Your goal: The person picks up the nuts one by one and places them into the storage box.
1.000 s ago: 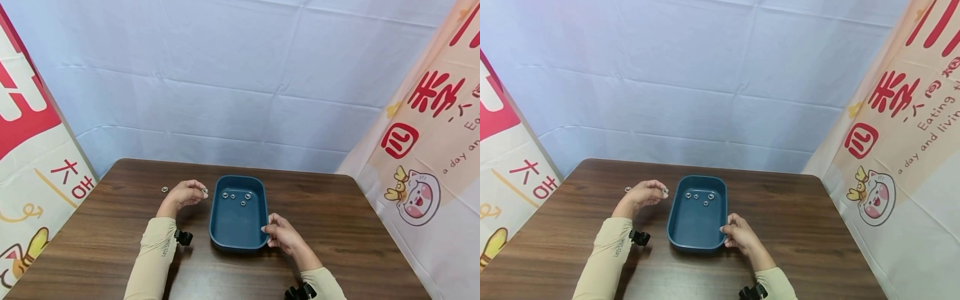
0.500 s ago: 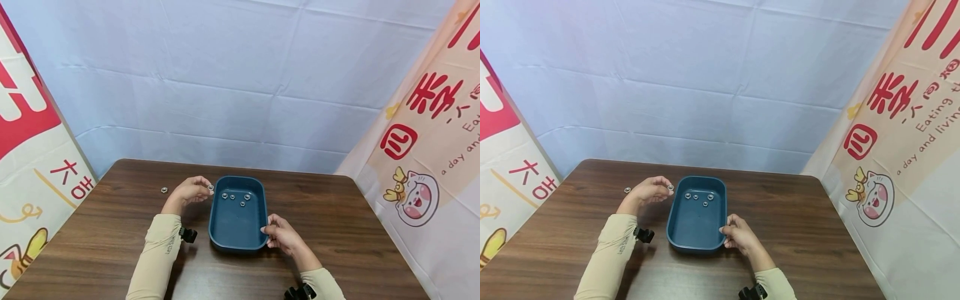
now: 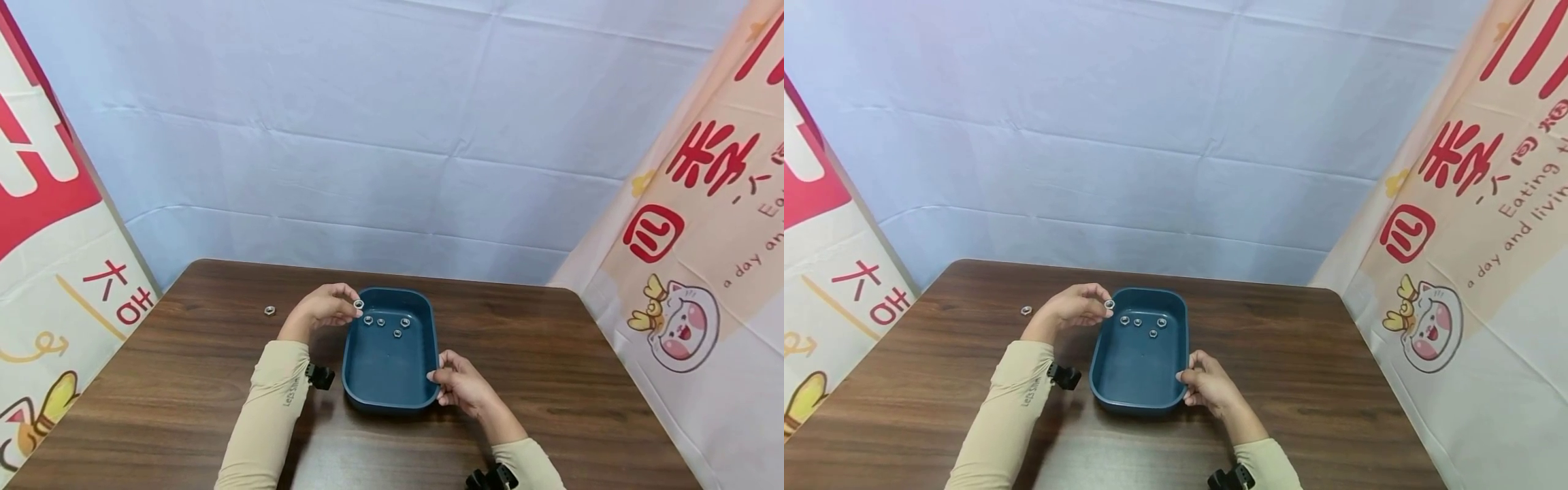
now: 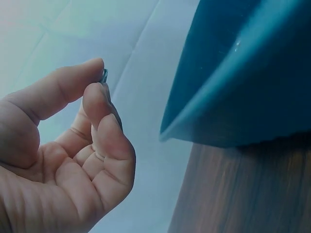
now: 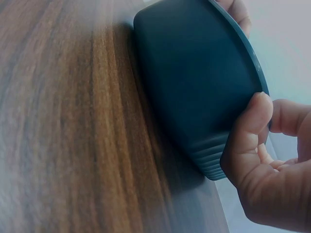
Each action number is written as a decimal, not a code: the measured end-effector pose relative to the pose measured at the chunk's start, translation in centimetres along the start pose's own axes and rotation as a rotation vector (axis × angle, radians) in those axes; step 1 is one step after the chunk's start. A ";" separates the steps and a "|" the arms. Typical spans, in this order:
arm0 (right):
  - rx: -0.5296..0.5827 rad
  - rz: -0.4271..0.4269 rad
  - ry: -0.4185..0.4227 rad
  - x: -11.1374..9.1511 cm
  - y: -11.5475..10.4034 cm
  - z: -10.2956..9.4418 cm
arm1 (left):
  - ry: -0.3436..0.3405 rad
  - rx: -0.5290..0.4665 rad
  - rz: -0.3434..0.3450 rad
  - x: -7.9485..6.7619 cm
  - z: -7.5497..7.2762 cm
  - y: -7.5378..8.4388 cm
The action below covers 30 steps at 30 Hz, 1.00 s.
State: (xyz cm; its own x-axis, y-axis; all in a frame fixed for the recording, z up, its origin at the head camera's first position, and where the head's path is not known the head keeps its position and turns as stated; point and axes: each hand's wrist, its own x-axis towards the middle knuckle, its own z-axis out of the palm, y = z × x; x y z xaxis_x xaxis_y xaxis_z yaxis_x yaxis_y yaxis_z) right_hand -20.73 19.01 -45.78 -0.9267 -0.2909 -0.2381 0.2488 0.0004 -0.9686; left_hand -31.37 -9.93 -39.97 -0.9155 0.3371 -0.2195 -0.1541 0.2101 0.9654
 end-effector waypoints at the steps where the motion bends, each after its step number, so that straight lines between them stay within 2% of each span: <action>1: -0.001 0.001 0.001 0.0 0.0 0.0 | -0.001 0.000 -0.003 0.1 0.1 0.1; 12: -0.012 -0.004 0.000 0.1 0.2 -0.3 | -0.021 -0.003 -0.040 1.2 1.5 1.0; 18: -0.012 0.000 0.002 0.1 0.2 -0.3 | -0.068 0.054 -0.069 1.9 2.0 1.6; 30: 0.001 0.010 0.017 0.0 0.2 0.0 | -0.130 0.078 -0.114 4.1 4.1 2.1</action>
State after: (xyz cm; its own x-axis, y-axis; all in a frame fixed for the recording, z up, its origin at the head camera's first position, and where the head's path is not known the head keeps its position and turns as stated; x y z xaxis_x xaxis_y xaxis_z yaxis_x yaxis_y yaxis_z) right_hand -20.73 19.04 -45.97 -0.9288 -0.2748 -0.2487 0.2582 0.0017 -0.9661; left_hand -33.93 -4.29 -39.42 -0.8370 0.4221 -0.3483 -0.2204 0.3226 0.9205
